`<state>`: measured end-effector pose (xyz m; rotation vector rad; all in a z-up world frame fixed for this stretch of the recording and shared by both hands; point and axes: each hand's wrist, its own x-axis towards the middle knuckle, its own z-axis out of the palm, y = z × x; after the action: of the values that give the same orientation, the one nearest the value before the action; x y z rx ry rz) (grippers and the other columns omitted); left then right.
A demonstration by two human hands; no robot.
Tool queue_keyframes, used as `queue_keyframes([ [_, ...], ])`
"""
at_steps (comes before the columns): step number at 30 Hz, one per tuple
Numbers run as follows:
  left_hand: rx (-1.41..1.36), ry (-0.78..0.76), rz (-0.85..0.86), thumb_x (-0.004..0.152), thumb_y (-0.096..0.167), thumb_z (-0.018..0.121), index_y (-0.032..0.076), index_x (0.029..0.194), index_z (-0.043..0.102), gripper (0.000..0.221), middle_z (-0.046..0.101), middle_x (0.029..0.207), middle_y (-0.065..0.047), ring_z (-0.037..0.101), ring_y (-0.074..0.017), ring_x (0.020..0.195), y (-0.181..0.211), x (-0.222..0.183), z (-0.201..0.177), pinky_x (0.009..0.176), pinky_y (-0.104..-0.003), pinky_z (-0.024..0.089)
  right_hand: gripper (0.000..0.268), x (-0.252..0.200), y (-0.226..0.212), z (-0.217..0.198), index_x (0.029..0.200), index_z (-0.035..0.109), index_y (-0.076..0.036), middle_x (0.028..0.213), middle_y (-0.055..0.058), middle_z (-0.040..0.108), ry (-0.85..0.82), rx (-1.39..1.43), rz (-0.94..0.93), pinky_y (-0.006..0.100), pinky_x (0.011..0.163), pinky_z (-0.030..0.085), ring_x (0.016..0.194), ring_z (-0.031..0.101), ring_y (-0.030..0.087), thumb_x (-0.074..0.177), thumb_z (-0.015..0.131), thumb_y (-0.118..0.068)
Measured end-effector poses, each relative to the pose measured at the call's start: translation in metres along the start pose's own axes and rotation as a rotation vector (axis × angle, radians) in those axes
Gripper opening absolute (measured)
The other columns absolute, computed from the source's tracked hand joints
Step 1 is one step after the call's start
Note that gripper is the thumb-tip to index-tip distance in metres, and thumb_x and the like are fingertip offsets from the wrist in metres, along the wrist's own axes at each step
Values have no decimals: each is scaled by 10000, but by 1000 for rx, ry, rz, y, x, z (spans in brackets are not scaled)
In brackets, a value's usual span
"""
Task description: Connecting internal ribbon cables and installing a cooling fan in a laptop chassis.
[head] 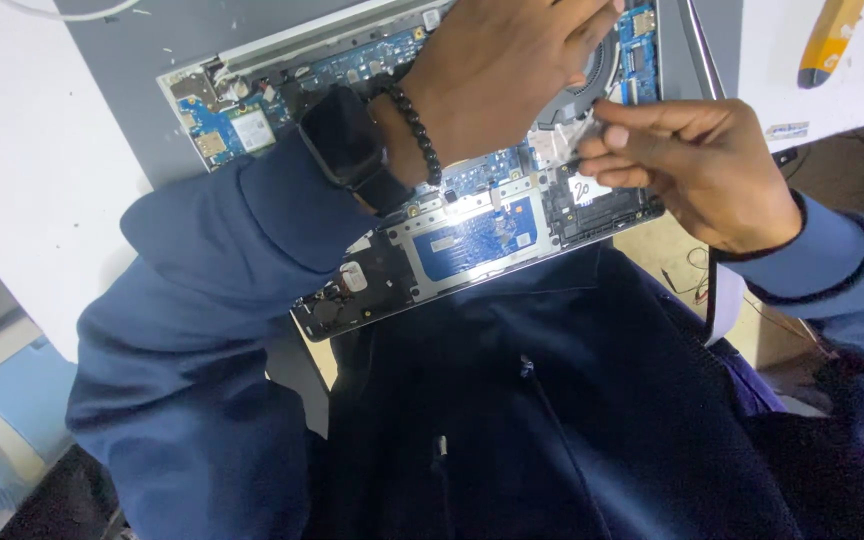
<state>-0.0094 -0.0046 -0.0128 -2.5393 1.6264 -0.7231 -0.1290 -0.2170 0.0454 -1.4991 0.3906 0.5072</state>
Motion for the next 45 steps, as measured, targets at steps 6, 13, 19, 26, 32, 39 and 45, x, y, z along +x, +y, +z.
queue_keyframes([
  [6, 31, 41, -1, 1091, 557, 699, 184, 1431, 623, 511, 574, 1394, 68, 505, -132, 1260, -1, 0, 0, 844, -269, 520, 457, -12, -5, -5, 1437, 550, 77, 1018, 230, 733, -139, -483, -196, 338, 795, 673, 834, 746, 283, 984, 588, 121],
  [13, -83, 43, 20, 1084, 477, 772, 129, 1440, 633, 516, 584, 1434, -1, 497, -193, 1322, -1, 2, 4, 985, -323, 514, 453, -17, -6, 3, 1450, 554, 88, 921, 127, 744, -127, -699, -316, 285, 646, 662, 630, 718, 198, 1019, 613, -37],
  [19, -110, 32, 11, 1114, 531, 724, 129, 1467, 604, 548, 604, 1411, -3, 530, -190, 1296, 0, 1, 7, 975, -308, 515, 454, -17, 4, 0, 1465, 567, 72, 945, 100, 751, -106, -824, -467, 324, 729, 638, 671, 704, 192, 1012, 584, 72],
  [26, -103, 61, -3, 1095, 516, 781, 127, 1432, 636, 535, 603, 1396, -8, 526, -195, 1290, -2, 1, 3, 974, -326, 517, 382, -12, 23, -8, 1406, 731, -31, 756, 74, 565, 86, -1393, -747, 426, 519, 391, 589, 499, 283, 1062, 564, -42],
  [32, -110, 68, -21, 1087, 515, 771, 152, 1403, 628, 502, 598, 1345, 33, 548, -153, 1229, -5, 2, -1, 896, -287, 530, 364, 1, 23, -18, 1393, 685, -41, 884, 54, 615, 2, -1693, -933, 365, 552, 509, 698, 608, 233, 1058, 692, -184],
  [39, -128, 69, 0, 1089, 507, 788, 129, 1381, 652, 497, 578, 1393, 3, 523, -174, 1273, -5, 3, 1, 942, -297, 534, 369, 4, 21, -20, 1395, 708, -21, 948, 30, 684, 6, -1903, -1170, 271, 601, 546, 718, 612, 140, 1086, 728, -219],
  [45, -166, 60, -4, 1084, 498, 766, 137, 1374, 637, 480, 595, 1362, 10, 546, -172, 1239, -7, 3, -1, 902, -306, 525, 399, 2, 38, -20, 1410, 691, 1, 815, 26, 641, 2, -1709, -1167, 324, 595, 550, 702, 624, 183, 1044, 750, -146],
])
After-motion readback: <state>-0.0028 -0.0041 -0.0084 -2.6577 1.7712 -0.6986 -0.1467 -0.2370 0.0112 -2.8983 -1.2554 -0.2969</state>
